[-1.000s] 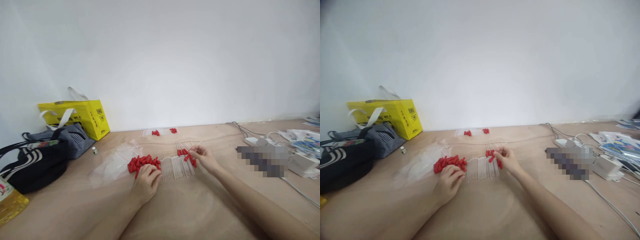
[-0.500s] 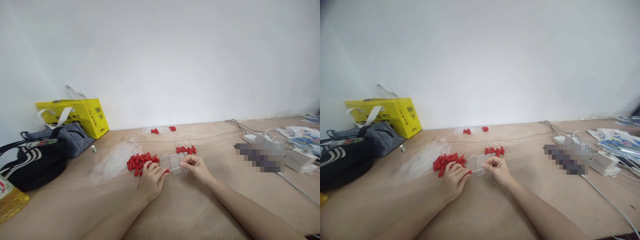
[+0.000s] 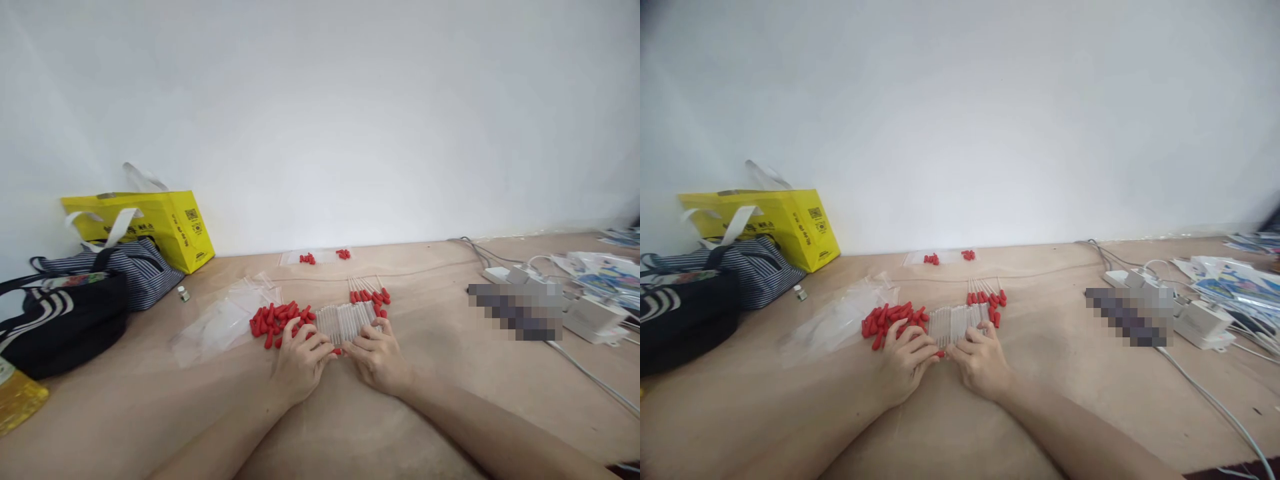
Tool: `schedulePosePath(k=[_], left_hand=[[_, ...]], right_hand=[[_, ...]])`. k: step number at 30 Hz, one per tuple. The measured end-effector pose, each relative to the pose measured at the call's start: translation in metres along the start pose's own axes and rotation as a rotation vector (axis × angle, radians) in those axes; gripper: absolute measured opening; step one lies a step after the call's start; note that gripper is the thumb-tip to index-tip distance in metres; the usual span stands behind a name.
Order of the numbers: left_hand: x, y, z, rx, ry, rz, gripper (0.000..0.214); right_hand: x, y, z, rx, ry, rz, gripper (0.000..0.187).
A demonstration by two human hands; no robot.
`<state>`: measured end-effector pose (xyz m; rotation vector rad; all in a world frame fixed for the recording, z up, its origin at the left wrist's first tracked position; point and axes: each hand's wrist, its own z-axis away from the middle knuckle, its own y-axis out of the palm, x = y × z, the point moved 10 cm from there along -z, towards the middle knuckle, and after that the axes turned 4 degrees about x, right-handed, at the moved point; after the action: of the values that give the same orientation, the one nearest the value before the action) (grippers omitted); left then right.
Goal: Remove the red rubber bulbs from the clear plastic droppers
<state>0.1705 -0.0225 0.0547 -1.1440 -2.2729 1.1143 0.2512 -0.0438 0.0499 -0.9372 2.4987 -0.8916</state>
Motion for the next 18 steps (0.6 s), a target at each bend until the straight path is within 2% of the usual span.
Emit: schedulePosePath(k=[18], left_hand=[[-0.0059, 0.0014, 0.0024, 0.009, 0.042, 0.022, 0.014]], right_hand=[[-0.0059, -0.0022, 0.0030, -0.003, 0.049, -0.114, 0.014]])
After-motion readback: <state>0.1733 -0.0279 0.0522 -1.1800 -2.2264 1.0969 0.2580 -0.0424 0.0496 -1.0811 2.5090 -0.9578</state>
